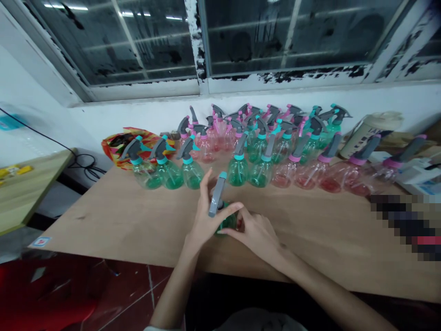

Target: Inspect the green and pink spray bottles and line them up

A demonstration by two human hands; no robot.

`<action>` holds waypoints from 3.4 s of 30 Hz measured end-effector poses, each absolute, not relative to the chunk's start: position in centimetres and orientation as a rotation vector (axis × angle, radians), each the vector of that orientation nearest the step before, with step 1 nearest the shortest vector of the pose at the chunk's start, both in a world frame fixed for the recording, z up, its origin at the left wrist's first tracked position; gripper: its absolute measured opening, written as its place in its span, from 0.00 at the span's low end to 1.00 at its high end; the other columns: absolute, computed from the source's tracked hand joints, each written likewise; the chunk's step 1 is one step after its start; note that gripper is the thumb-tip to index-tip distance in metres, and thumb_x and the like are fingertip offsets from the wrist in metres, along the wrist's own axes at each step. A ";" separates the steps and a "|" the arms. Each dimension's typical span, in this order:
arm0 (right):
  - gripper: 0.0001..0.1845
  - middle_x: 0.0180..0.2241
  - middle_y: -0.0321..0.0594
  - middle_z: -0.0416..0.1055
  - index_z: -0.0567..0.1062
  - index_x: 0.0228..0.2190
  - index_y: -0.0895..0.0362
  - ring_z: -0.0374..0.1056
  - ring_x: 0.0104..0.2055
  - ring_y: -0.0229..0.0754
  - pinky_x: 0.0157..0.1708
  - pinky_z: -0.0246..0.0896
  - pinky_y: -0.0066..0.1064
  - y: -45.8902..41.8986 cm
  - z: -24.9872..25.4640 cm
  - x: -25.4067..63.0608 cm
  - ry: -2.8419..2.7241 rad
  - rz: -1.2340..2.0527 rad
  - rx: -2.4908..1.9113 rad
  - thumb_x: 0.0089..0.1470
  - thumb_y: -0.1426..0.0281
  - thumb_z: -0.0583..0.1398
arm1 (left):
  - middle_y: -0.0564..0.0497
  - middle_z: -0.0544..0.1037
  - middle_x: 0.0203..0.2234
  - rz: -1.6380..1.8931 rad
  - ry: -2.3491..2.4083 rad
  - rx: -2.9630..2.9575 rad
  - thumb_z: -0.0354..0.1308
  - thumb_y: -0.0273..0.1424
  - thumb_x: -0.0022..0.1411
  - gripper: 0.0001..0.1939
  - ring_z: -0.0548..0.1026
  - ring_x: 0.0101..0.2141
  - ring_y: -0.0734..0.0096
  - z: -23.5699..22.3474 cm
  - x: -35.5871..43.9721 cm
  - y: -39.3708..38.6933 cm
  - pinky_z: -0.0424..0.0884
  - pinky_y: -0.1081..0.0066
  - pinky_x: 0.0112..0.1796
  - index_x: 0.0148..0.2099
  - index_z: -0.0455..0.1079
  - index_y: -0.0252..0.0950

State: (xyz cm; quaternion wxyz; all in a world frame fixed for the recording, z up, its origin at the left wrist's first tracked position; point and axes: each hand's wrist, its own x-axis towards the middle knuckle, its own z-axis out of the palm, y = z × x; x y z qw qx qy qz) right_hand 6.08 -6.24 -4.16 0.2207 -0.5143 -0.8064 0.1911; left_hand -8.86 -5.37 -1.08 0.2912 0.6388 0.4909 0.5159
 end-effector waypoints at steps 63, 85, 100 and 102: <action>0.39 0.23 0.42 0.76 0.63 0.56 0.61 0.73 0.32 0.52 0.27 0.58 0.35 5.0 -1.4 7.4 -1.922 0.233 -1.770 0.54 0.46 0.52 | 0.46 0.76 0.35 0.860 1.627 1.378 0.53 0.44 0.61 0.21 0.78 0.34 0.62 -7.6 -14.9 -6.8 0.73 0.68 0.32 0.51 0.65 0.37; 0.37 0.25 0.48 0.76 0.68 0.46 0.61 0.73 0.28 0.55 0.21 0.56 0.35 1.2 -1.4 6.8 -2.146 0.305 -1.753 0.48 0.42 0.54 | 0.44 0.72 0.49 0.925 1.562 1.477 0.56 0.41 0.60 0.20 0.72 0.48 0.58 -3.5 -13.3 -7.2 0.69 0.59 0.47 0.52 0.64 0.40; 0.38 0.20 0.42 0.75 0.68 0.40 0.59 0.73 0.20 0.50 0.18 0.55 0.32 -7.2 -4.7 7.4 -2.271 0.229 -1.435 0.46 0.38 0.51 | 0.47 0.75 0.44 1.039 1.411 1.716 0.61 0.35 0.55 0.22 0.73 0.45 0.57 1.1 -6.9 -5.5 0.70 0.63 0.45 0.52 0.67 0.39; 0.38 0.21 0.41 0.75 0.67 0.44 0.60 0.73 0.21 0.48 0.20 0.58 0.32 -6.7 -5.5 8.7 -2.248 0.322 -1.404 0.49 0.39 0.50 | 0.48 0.75 0.44 1.122 1.422 1.656 0.59 0.34 0.57 0.20 0.74 0.45 0.58 0.3 -6.6 -5.4 0.70 0.63 0.45 0.53 0.66 0.41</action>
